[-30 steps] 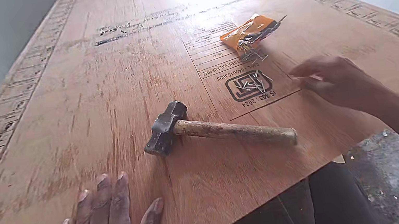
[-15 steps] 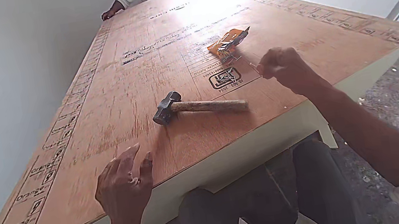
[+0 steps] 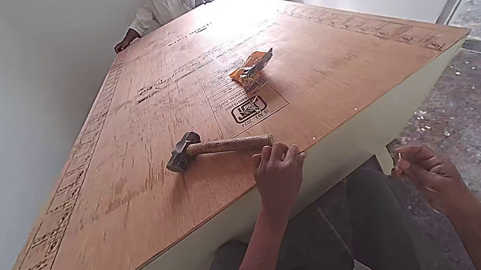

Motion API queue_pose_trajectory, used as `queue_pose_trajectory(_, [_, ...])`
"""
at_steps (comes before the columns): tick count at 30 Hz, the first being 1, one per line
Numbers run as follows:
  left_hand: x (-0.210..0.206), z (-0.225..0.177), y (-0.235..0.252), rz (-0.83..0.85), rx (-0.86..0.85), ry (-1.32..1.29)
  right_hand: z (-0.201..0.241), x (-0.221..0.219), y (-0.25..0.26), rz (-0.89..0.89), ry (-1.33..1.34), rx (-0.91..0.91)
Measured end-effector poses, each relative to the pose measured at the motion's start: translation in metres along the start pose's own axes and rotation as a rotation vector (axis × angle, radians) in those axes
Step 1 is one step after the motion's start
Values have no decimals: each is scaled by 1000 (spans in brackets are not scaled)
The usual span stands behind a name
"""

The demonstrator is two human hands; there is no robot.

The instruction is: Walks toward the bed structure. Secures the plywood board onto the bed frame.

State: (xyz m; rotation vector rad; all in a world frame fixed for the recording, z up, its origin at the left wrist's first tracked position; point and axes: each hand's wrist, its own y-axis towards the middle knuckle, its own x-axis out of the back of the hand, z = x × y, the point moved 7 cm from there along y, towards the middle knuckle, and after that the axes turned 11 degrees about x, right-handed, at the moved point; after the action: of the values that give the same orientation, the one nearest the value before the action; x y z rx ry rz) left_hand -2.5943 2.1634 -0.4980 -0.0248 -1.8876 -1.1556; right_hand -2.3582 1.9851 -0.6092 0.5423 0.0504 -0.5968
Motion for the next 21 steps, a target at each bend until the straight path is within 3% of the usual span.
queue_pose_trajectory(7, [5, 14, -10, 50, 64, -39, -20, -24, -9, 66, 33, -64])
queue_pose_trajectory(13, [27, 48, -27, 9, 113, 82, -31, -70, -15, 236, 58, -29])
queue_pose_trajectory(21, [54, 73, -46, -34, 244, -18, -17, -138, -1, 354, 182, -30])
